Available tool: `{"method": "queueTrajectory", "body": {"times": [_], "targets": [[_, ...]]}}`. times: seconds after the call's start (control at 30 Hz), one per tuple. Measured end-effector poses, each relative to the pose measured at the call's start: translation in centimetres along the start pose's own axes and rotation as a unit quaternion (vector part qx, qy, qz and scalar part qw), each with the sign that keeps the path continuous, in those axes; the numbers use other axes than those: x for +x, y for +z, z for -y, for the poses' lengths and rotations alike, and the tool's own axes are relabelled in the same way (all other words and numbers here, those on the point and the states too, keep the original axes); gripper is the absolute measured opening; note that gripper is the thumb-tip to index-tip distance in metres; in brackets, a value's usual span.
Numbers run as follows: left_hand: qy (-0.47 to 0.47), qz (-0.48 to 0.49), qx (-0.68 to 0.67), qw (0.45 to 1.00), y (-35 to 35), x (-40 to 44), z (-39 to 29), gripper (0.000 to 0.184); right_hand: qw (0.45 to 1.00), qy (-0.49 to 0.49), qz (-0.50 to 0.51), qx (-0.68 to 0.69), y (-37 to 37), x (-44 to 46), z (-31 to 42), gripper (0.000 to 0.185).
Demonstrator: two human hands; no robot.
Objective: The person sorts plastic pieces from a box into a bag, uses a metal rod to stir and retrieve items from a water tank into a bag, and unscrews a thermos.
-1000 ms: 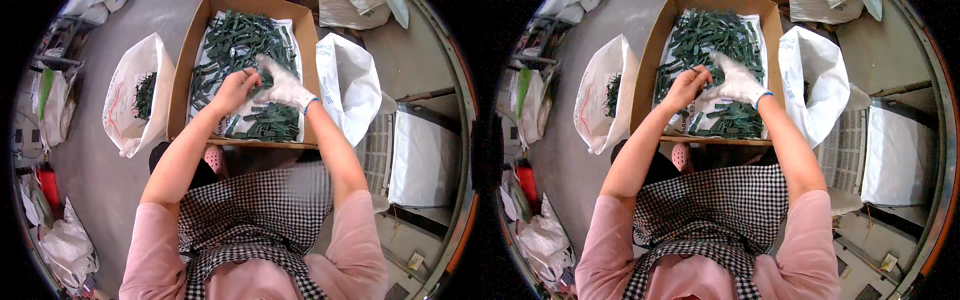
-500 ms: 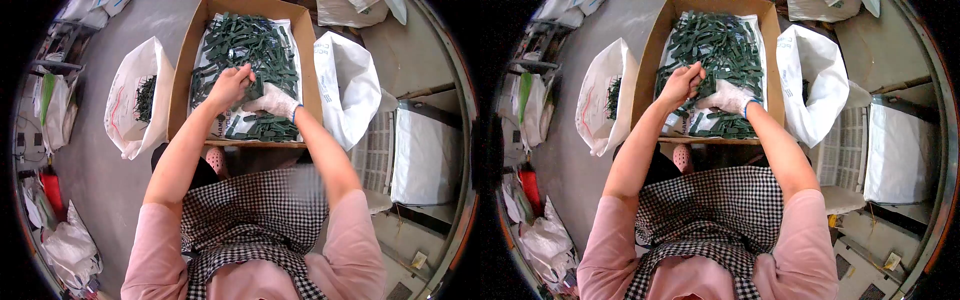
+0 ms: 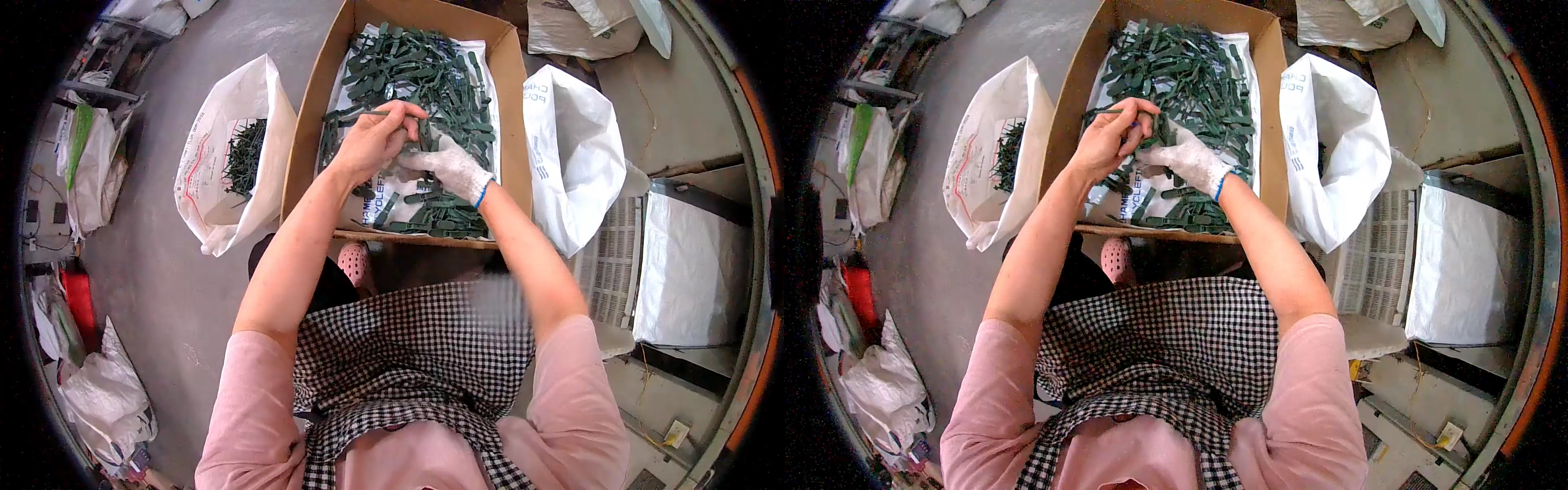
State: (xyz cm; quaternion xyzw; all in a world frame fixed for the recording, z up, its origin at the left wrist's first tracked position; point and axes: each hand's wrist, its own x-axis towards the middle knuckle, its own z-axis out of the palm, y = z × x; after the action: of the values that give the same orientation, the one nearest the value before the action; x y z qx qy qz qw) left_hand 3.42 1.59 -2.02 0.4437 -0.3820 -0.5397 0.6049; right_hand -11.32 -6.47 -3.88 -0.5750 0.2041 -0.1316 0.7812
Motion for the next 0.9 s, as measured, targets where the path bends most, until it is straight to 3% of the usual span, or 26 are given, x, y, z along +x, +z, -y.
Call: {"method": "queueTrajectory", "body": {"times": [0.07,0.23,0.3,0.37,0.43,0.47,0.57,0.63,0.7,0.77,0.83,0.87,0.9], "targets": [[0.021,-0.006,-0.089,0.996,0.1,0.1,0.0,0.037,1.000,0.020,0.009,-0.003,0.0,-0.1,0.4,0.042],[0.016,0.026,-0.152,0.988,0.4,0.2,0.2,0.031,0.998,0.043,0.002,-0.053,-0.1,-0.4,0.7,0.042],[0.011,0.032,-0.186,0.982,0.5,0.2,-0.1,0.031,0.996,0.026,0.007,0.090,0.5,-0.8,0.9,0.047],[0.021,0.012,-0.239,0.971,0.5,0.2,-0.6,0.034,0.997,0.026,0.011,0.072,0.1,-0.8,1.6,0.045],[0.025,0.031,-0.217,0.975,-0.4,0.5,-0.8,0.033,0.984,0.061,-0.028,-0.167,-0.2,-0.8,3.1,0.041],[0.000,0.031,-0.159,0.987,-0.9,0.6,-0.9,0.032,0.977,0.061,-0.047,-0.197,0.1,-1.0,3.4,0.036],[-0.052,0.002,-0.068,0.996,-0.6,0.5,-1.2,0.030,0.989,-0.009,-0.033,-0.147,-1.4,-0.7,2.3,0.039],[-0.045,0.032,-0.226,0.973,0.4,0.2,-0.9,0.029,0.989,-0.054,-0.033,-0.134,-2.1,-0.4,1.3,0.042],[-0.048,0.047,-0.243,0.968,1.3,0.0,-0.5,0.029,0.999,0.001,0.002,-0.051,-2.5,-0.5,0.3,0.043],[-0.071,0.041,-0.256,0.963,1.1,-0.2,-0.4,0.028,0.997,-0.019,-0.006,-0.070,-3.0,-0.4,-0.2,0.043],[-0.103,0.049,-0.235,0.965,-0.2,0.0,-0.6,0.027,0.997,0.027,-0.003,-0.071,-2.3,-0.5,1.4,0.045],[-0.133,0.054,-0.215,0.966,-0.9,0.2,-0.5,0.026,0.978,0.053,-0.025,-0.198,-1.7,-1.1,2.8,0.034],[-0.132,0.050,-0.217,0.966,-1.3,0.5,0.1,0.026,0.978,0.055,-0.021,-0.198,-1.7,-1.0,2.5,0.034]]}}
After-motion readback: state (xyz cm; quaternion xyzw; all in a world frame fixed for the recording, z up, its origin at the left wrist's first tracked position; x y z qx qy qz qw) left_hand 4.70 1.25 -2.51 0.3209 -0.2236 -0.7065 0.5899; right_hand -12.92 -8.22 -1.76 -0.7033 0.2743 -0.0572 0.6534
